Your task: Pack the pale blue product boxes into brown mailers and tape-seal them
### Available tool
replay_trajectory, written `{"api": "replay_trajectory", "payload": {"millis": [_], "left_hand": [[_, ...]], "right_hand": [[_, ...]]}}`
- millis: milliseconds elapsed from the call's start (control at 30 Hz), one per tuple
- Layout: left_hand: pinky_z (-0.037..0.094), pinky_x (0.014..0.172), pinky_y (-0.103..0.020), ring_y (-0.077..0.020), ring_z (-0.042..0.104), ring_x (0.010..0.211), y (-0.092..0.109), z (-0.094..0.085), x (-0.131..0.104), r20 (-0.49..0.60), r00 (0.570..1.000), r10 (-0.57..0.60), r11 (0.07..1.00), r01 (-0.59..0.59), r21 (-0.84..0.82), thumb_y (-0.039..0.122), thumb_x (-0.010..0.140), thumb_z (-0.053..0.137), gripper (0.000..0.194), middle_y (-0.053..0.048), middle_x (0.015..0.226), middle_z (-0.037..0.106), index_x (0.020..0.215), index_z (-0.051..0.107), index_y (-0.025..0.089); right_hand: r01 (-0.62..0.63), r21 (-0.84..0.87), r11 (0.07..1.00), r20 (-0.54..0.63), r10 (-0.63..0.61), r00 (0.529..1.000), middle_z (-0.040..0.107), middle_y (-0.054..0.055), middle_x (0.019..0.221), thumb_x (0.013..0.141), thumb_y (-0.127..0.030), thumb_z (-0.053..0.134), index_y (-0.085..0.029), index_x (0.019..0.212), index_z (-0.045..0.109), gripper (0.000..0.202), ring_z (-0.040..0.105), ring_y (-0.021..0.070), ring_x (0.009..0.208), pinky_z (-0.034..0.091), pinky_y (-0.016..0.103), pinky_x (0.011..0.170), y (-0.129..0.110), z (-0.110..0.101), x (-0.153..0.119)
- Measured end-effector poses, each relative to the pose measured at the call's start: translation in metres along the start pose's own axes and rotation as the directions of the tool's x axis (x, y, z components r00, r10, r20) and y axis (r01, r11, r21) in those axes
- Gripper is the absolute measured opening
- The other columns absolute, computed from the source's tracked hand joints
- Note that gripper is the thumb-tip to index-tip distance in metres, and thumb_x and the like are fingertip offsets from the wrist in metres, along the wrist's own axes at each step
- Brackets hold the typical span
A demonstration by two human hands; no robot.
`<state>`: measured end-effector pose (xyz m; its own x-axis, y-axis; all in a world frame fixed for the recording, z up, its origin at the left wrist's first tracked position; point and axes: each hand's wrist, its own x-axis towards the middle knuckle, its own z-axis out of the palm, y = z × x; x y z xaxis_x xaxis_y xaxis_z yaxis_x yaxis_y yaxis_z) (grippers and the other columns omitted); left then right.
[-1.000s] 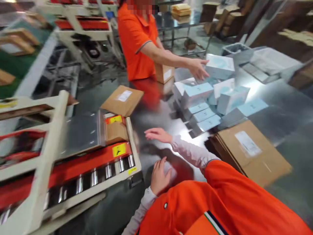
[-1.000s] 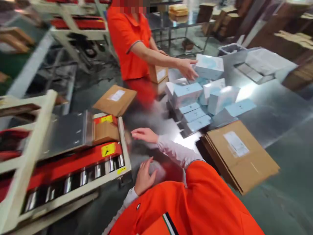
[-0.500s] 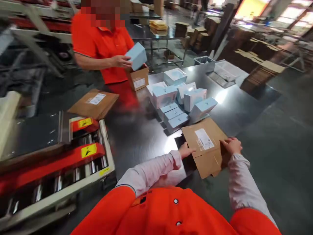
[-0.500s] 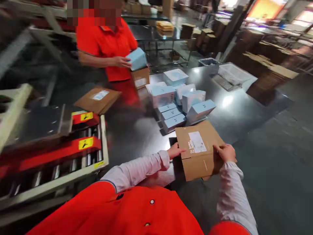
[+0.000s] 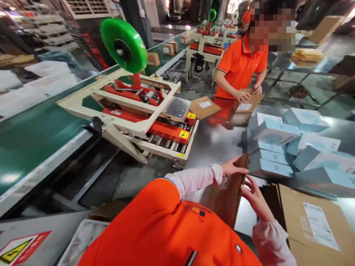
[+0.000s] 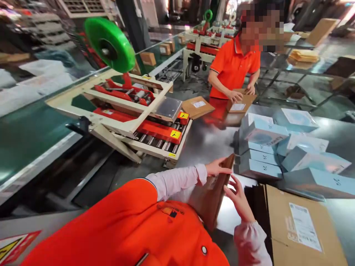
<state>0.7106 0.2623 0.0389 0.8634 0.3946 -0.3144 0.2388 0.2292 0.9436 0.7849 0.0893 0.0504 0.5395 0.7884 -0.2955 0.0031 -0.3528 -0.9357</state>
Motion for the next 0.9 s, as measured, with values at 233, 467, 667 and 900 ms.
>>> {"api": "replay_trajectory", "payload": {"millis": [233, 467, 667, 900], "left_hand": [[0.028, 0.112, -0.065, -0.0426, 0.024, 0.148, 0.064, -0.007, 0.012, 0.072, 0.958, 0.279, 0.457, -0.198, 0.867, 0.029, 0.064, 0.08, 0.106, -0.016, 0.161, 0.026, 0.157, 0.027, 0.023], [0.012, 0.121, -0.061, -0.0304, 0.069, 0.095, 0.094, -0.002, 0.001, 0.579, 0.774, 0.258, -0.316, -0.498, 0.807, 0.023, 0.085, 0.065, 0.014, -0.007, 0.091, 0.078, 0.087, 0.08, 0.024], [0.042, 0.105, -0.047, -0.0224, 0.07, 0.078, 0.044, -0.028, -0.037, 0.598, 0.775, 0.203, -0.192, -0.568, 0.801, 0.051, 0.093, 0.055, 0.042, -0.009, 0.075, 0.076, 0.075, 0.078, 0.02], [0.034, 0.118, -0.043, -0.0221, 0.046, 0.139, 0.028, 0.009, -0.011, 0.161, 0.937, 0.311, 0.511, -0.308, 0.803, 0.041, 0.102, 0.036, 0.055, -0.016, 0.148, 0.051, 0.148, 0.039, 0.011]], "right_hand": [[0.78, -0.605, 0.16, 0.627, -0.508, 0.59, 0.068, 0.004, 0.084, 0.086, -0.036, 0.058, -0.025, 0.075, 0.067, 0.019, 0.062, 0.0318, 0.109, 0.002, 0.066, 0.121, -0.035, -0.008, -0.035], [0.769, -0.606, 0.203, 0.766, -0.113, 0.633, 0.072, 0.001, 0.075, 0.087, -0.019, 0.058, -0.026, 0.095, 0.074, 0.02, 0.066, 0.0216, 0.081, 0.016, 0.062, 0.117, -0.07, 0.06, -0.063], [0.589, -0.801, 0.109, 0.55, -0.255, 0.795, 0.069, 0.01, 0.075, 0.065, -0.023, 0.083, -0.018, 0.071, 0.069, 0.017, 0.065, 0.032, 0.083, 0.043, 0.058, 0.095, -0.049, 0.038, -0.029], [0.872, -0.114, 0.477, 0.436, -0.765, 0.475, 0.055, 0.002, 0.068, 0.094, -0.03, 0.047, -0.022, 0.07, 0.052, 0.026, 0.057, 0.0186, 0.07, 0.047, 0.05, 0.096, -0.032, 0.028, -0.031]]}}
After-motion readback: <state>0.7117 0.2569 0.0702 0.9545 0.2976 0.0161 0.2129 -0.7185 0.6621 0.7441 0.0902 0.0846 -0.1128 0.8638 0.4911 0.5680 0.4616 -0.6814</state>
